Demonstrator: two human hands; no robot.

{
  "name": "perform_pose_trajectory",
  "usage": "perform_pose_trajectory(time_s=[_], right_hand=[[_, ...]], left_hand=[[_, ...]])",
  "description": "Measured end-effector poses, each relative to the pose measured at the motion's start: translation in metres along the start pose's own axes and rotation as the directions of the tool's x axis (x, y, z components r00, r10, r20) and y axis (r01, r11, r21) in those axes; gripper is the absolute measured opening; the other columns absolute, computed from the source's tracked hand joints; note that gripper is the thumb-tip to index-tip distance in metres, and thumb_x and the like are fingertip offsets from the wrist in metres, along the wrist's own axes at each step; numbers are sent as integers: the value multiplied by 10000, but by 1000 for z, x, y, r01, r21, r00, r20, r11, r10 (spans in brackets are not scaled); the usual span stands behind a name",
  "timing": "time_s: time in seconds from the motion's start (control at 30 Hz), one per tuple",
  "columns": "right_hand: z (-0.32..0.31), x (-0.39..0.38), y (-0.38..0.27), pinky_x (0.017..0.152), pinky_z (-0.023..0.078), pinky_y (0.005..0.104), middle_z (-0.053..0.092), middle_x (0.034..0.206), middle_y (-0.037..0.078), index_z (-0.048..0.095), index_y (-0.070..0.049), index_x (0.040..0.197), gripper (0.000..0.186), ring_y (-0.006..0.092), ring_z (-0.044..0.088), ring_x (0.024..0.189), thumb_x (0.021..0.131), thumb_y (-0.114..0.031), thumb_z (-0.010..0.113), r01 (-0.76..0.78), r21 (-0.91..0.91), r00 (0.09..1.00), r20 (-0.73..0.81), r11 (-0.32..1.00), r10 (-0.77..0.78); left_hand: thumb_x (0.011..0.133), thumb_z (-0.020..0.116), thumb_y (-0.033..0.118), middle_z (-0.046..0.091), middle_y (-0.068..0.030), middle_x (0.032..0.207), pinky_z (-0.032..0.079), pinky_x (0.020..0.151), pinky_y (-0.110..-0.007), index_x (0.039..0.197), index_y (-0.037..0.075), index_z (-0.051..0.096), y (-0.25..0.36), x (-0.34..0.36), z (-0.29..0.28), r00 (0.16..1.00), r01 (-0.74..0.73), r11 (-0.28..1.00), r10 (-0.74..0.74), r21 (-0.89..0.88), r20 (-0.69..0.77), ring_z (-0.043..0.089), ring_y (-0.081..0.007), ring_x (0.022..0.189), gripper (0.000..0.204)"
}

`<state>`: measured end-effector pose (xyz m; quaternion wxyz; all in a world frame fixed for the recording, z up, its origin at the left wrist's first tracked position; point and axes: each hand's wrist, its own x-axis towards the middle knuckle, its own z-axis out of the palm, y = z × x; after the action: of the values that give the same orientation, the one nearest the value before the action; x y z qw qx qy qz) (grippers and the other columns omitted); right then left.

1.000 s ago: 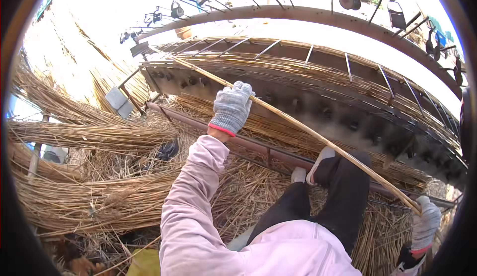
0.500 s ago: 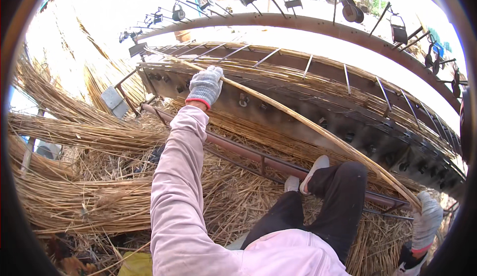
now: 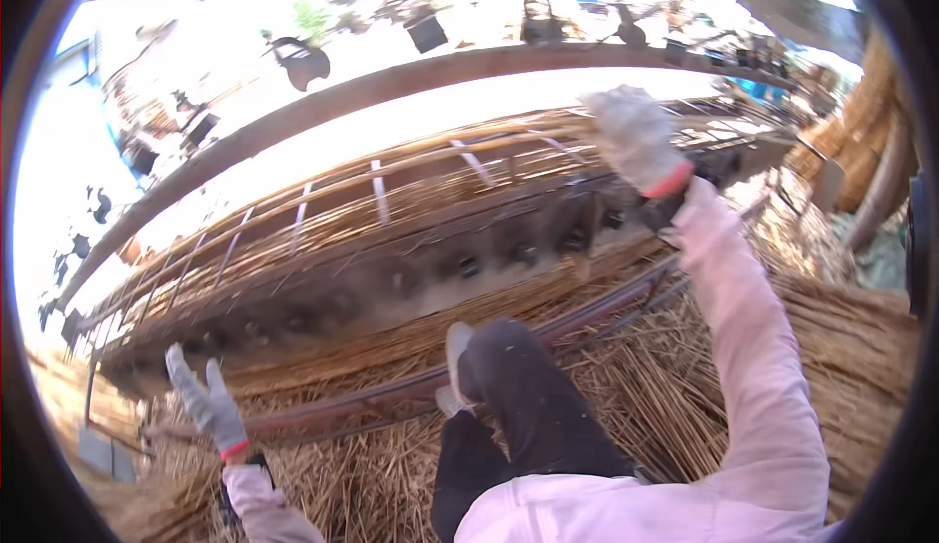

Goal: Feeding reeds into a specialized weaving machine to create mats.

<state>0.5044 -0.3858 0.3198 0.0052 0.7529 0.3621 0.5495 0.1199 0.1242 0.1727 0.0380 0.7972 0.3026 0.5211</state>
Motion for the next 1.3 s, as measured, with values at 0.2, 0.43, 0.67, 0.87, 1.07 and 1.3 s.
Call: perform_pose_trajectory(time_s=[0.2, 0.43, 0.67, 0.87, 1.07, 1.3], right_hand=[[59, -28, -93, 1029, 439, 440, 644, 1224, 88, 641, -130, 1246, 582, 257, 590, 1186, 816, -511, 736, -115, 223, 984, 156, 968, 81], [0, -120, -184, 1021, 448, 457, 601, 1263, 103, 601, -117, 1311, 449, 301, 566, 1221, 966, -404, 604, -379, 642, 651, 697, 667, -301], [-58, -154, -193, 1113, 388, 539, 341, 1609, 208, 417, -113, 1528, 797, 428, 423, 1400, 875, -465, 709, -440, 581, 660, 727, 685, -193], [-73, -130, -158, 1017, 482, 463, 513, 1482, 173, 507, -94, 1454, 637, 345, 588, 1217, 926, -419, 654, -355, 622, 611, 719, 698, -330], [-46, -73, -88, 893, 536, 440, 653, 1189, 110, 610, -88, 1272, 406, 305, 649, 1071, 961, -349, 607, -143, 465, 848, 512, 874, -133], [63, -10, -40, 849, 574, 423, 683, 1098, 146, 602, -53, 1130, 263, 320, 690, 1025, 881, -123, 649, 33, 99, 866, 494, 995, -78]], left_hand=[[974, 680, 195, 541, -222, 1465, 378, 1178, -424, 1440, 18, 528, 44, -145, -13, 700, -140, 986, 162, -89, 696, 486, -360, 1385, 522], [978, 645, 241, 650, -161, 1339, 491, 1043, -428, 1372, 69, 609, 58, -238, -17, 418, 12, 974, 199, -224, 886, 610, -344, 1224, 431], [974, 651, 242, 708, -158, 1191, 528, 948, -424, 1281, 103, 669, 146, -270, -2, 337, 152, 851, 434, -503, 836, 661, -354, 1085, 337], [964, 631, 303, 707, -165, 1163, 521, 940, -461, 1211, 129, 696, 174, -297, 11, 141, 151, 845, 496, -513, 857, 656, -368, 1086, 309], [960, 621, 324, 706, -165, 1157, 518, 935, -475, 1195, 134, 701, 146, -303, 45, -14, -56, 841, 538, -538, 843, 654, -372, 1082, 312], [922, 621, 405, 706, -140, 1148, 519, 921, -497, 1163, 160, 710, 126, -343, 88, 79, -107, 834, 550, -542, 831, 653, -369, 1085, 355]])
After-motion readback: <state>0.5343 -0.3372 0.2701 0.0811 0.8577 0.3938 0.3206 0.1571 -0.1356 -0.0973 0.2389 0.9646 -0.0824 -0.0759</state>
